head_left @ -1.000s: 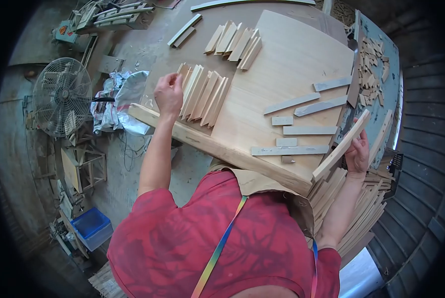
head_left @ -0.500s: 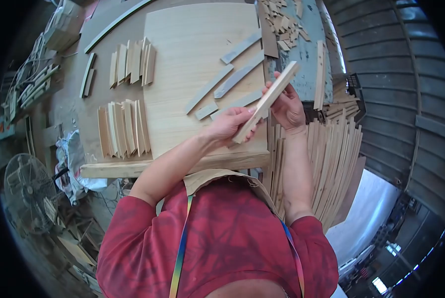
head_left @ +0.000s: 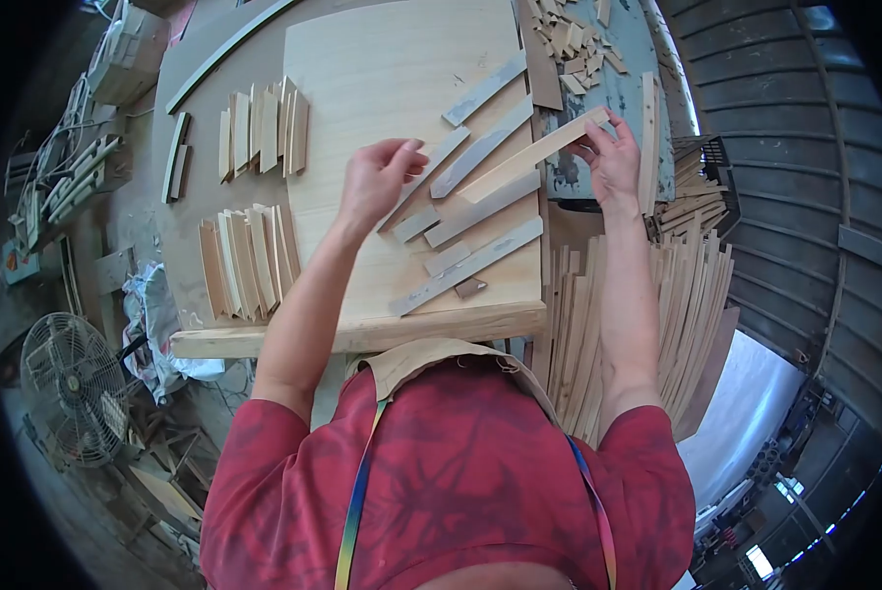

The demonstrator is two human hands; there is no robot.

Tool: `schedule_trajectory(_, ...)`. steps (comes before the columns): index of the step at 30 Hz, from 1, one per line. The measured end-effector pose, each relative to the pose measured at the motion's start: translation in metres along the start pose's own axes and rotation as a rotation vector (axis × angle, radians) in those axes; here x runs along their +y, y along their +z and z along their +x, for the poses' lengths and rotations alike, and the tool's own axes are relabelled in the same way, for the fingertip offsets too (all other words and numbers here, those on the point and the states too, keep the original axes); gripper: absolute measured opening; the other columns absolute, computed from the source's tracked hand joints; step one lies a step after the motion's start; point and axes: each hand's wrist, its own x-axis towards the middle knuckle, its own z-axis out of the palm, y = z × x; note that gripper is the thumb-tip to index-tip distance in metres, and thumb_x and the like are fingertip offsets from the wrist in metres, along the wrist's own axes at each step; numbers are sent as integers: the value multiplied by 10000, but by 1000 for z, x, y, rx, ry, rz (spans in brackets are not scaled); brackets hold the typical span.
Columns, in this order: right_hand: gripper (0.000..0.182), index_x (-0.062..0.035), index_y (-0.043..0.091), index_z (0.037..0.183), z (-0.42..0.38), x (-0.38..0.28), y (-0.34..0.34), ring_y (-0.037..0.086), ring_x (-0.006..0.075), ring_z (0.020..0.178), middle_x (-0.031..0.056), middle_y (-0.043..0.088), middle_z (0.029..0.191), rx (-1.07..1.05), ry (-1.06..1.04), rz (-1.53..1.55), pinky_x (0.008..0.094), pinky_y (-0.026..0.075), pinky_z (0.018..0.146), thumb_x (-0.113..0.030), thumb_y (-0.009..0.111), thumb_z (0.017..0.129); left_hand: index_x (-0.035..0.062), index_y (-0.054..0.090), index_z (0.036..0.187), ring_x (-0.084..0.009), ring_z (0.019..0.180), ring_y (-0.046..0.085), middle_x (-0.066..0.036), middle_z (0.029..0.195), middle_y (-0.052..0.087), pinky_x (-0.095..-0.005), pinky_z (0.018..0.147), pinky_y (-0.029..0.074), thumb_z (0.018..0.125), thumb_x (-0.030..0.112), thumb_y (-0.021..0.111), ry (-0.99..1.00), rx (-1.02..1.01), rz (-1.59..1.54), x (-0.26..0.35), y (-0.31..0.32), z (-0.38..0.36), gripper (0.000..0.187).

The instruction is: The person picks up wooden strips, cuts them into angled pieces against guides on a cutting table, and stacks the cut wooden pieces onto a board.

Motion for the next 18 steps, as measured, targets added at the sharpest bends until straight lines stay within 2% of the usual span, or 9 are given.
schedule_trajectory(2, 466, 4, 487, 1378, 7, 1, -5, 736, 241, 861, 167, 728, 1052, 12, 21, 19, 369, 650, 733, -36, 700, 965, -28, 768, 1095, -129, 806, 727, -115, 899, 788, -279, 730, 575, 1012, 233, 675, 45, 119, 65, 2, -14, -1, 290)
schedule_trajectory(10, 468, -11, 507, 1380, 19, 6, -19, 738, 243, 888, 164, 730, 1063, 30, 35, 7, 374, 641, 732, -36, 707, 958, -17, 779, 1074, -148, 769, 738, -139, 878, 784, -289, 713, 581, 974, 165, 714, 174, 121, 176, 1, 24, -15, 218)
schedule_trajectory(15, 466, -9, 530, 1383, 39, 1, -22, 737, 248, 889, 160, 731, 1069, 39, 34, 24, 375, 638, 732, -33, 710, 953, -19, 768, 1108, -130, 803, 722, -120, 926, 789, -286, 744, 581, 980, 179, 726, 228, 121, 279, 13, 27, -19, 240)
schedule_trajectory(18, 478, -4, 540, 1394, 56, -9, -13, 742, 259, 893, 164, 731, 1074, 36, -4, 33, 383, 644, 741, -23, 708, 948, -21, 777, 1035, -187, 714, 725, -157, 893, 768, -303, 687, 576, 953, 142, 728, 294, 184, 348, 12, 27, -21, 189)
